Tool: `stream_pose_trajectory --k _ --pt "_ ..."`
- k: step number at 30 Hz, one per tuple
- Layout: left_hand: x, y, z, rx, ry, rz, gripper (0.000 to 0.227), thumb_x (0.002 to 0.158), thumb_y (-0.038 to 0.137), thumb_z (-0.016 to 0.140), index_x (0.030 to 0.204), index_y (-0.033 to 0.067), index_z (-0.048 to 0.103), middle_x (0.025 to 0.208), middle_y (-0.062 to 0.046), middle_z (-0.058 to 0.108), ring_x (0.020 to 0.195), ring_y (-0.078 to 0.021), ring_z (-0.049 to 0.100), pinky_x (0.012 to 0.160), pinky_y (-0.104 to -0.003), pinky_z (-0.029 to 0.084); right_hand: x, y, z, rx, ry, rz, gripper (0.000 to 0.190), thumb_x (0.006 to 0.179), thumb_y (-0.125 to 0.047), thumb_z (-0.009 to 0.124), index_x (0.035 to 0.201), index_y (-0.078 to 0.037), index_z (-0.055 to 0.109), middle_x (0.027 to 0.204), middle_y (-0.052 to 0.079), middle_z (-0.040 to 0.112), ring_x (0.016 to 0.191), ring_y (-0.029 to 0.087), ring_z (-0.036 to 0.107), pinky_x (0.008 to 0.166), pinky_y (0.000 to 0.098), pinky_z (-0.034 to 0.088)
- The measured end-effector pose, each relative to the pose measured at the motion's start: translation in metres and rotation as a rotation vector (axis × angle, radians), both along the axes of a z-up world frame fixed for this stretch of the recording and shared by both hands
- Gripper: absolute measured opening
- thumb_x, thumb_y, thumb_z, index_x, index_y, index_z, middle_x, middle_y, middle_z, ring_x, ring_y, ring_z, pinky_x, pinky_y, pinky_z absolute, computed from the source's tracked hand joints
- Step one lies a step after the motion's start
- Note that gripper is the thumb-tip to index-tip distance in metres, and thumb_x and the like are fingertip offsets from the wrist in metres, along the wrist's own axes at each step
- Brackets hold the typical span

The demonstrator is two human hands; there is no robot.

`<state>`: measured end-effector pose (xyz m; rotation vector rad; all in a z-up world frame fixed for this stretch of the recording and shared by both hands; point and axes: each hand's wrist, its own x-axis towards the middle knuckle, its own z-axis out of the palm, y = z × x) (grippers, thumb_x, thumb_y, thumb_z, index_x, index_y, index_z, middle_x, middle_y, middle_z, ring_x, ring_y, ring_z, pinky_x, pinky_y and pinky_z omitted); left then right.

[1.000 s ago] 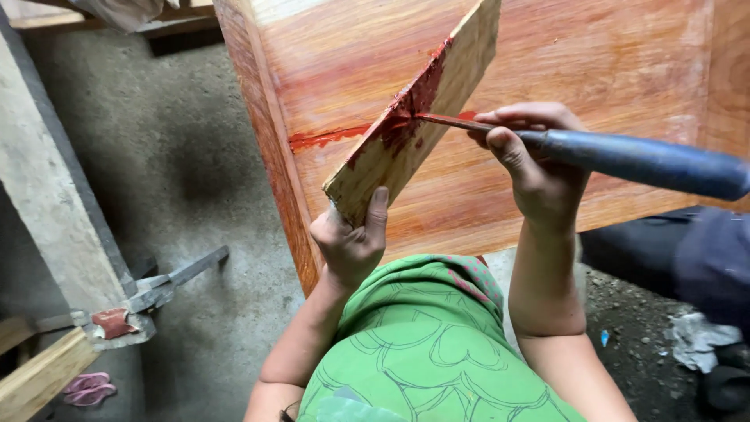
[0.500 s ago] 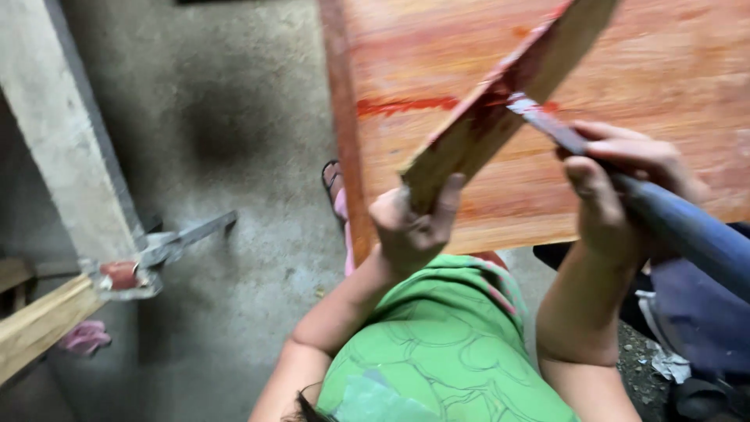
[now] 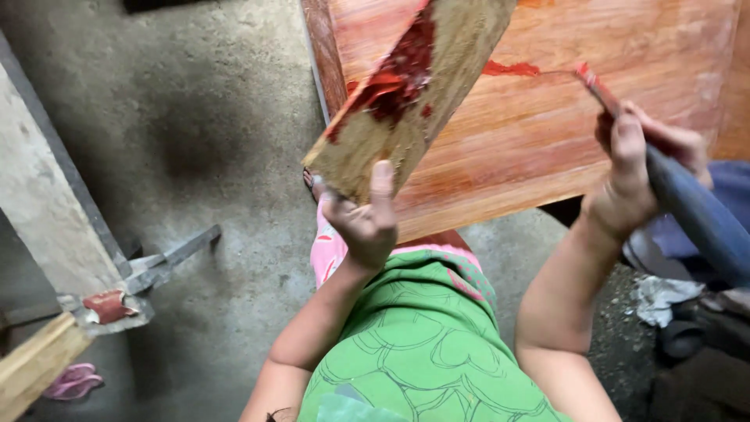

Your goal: The person uses a putty knife to apply red filler into a crack on a wooden board. They hold a separate piece of wood with filler in their left hand and repeatedly scoop and spread the material into the gap on the board.

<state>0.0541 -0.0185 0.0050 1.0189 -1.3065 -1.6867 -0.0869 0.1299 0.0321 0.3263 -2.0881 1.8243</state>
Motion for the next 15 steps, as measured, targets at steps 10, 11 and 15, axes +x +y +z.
stream_pose_trajectory --k 10,11,15 --pt "0.012 0.004 -0.036 0.022 -0.102 0.085 0.028 0.076 0.009 0.058 0.099 -0.0060 0.052 0.098 -0.013 0.058 0.091 -0.0205 0.057 0.085 -0.032 0.045 -0.026 0.015 -0.082 0.226 0.086 -0.121 0.011 0.073 -0.002 0.069 0.076 0.002 0.060 0.072 0.014 0.063 0.064 0.018 0.060 0.063 0.0252 0.051" --pt "0.011 0.005 -0.036 0.012 -0.098 0.086 0.026 0.076 0.010 0.058 0.097 -0.0054 0.053 0.096 -0.013 0.058 0.089 -0.0202 0.057 0.084 -0.032 0.046 -0.027 0.015 -0.083 0.317 0.113 -0.145 0.010 0.073 -0.005 0.070 0.075 0.001 0.061 0.072 0.013 0.064 0.066 0.017 0.060 0.066 0.0259 0.048" --pt "0.011 0.004 -0.037 -0.040 -0.150 0.065 0.024 0.077 0.011 0.057 0.095 -0.0045 0.054 0.093 -0.012 0.059 0.088 -0.0208 0.058 0.083 -0.033 0.047 -0.028 0.010 -0.084 0.377 0.113 -0.153 0.012 0.074 -0.006 0.070 0.075 0.001 0.061 0.074 0.013 0.065 0.070 0.018 0.062 0.070 0.0268 0.048"
